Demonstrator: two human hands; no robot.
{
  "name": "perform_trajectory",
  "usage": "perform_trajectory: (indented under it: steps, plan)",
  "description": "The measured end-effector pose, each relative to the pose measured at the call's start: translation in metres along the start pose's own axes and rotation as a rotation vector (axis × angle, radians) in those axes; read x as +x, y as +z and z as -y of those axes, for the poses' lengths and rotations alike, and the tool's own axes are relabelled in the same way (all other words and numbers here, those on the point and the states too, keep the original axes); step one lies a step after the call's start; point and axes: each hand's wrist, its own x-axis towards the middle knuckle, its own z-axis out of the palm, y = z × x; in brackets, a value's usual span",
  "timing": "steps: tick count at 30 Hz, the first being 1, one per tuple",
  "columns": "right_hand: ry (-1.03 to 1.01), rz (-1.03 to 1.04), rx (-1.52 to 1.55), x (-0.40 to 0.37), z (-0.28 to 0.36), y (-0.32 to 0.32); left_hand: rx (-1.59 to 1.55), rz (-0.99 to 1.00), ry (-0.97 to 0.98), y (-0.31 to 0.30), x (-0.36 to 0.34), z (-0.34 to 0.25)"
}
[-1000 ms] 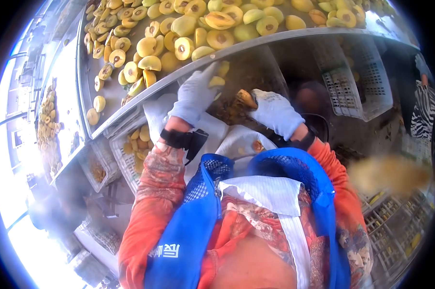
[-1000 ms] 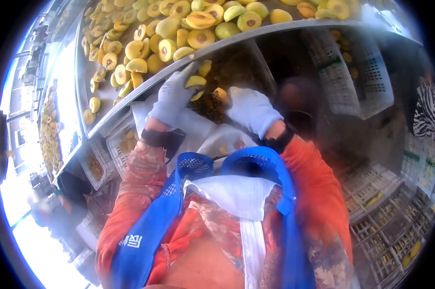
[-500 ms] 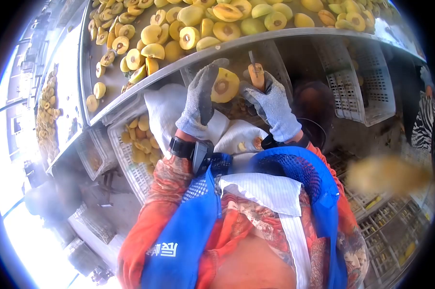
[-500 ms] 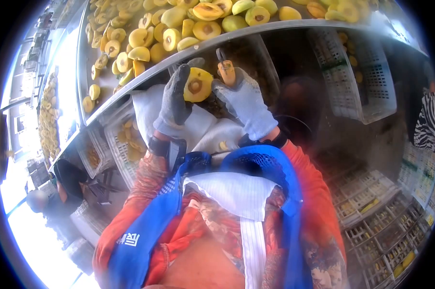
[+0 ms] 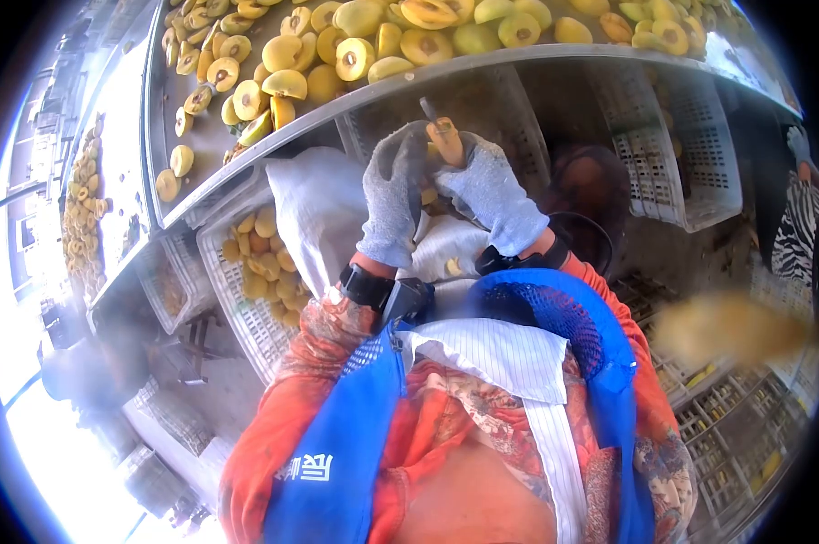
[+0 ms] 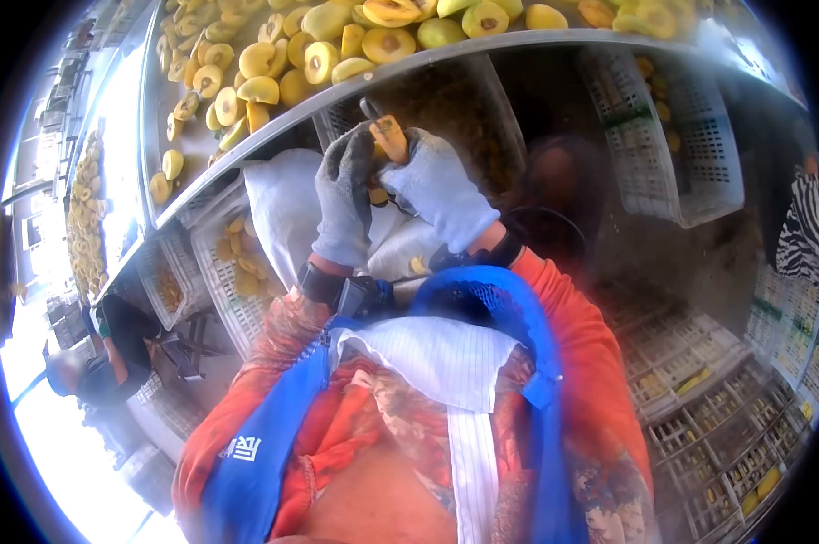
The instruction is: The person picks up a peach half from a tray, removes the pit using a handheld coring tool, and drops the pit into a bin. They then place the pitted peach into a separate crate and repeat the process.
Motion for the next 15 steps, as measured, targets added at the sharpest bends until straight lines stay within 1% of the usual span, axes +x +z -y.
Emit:
perform_trajectory:
  steps: [2,4,5,6,7,8,9,10,11,12,15]
  plan:
    - [-0.098,0.007,-0.145,-0.003,-0.001,0.001,-0.038,-0.004,-0.037,0.000,0.000,-0.005]
    - [-0.247,0.137,-0.419,-0.015,-0.015,0.005,-0.104,0.005,-0.070,-0.004,0.006,-0.008]
    - [-0.338,0.163,-0.499,-0.021,-0.015,0.006,-0.154,0.020,-0.087,-0.005,0.011,-0.010]
    - [-0.249,0.141,-0.456,-0.021,-0.013,0.002,-0.206,0.035,-0.101,-0.006,0.016,-0.014]
    - [-0.156,0.125,-0.412,-0.023,-0.010,-0.002,-0.065,0.086,0.028,-0.008,0.014,-0.019]
    - [-0.056,0.111,-0.363,-0.026,-0.008,-0.003,-0.011,0.090,0.073,-0.009,0.012,-0.021]
    - [-0.036,0.073,-0.446,-0.024,-0.011,-0.003,0.044,0.100,0.122,-0.010,0.012,-0.022]
    - [-0.061,0.054,-0.507,-0.022,-0.012,-0.003,0.096,0.115,0.177,-0.009,0.015,-0.023]
    - [-0.085,0.034,-0.569,-0.021,-0.012,-0.004,0.059,0.116,0.128,-0.011,0.019,-0.020]
    - [-0.108,0.015,-0.630,-0.021,-0.013,-0.004,0.061,0.112,0.142,-0.012,0.019,-0.018]
    - [-0.138,-0.037,-0.637,-0.019,-0.021,0.002,0.058,0.086,0.183,-0.010,0.017,-0.017]
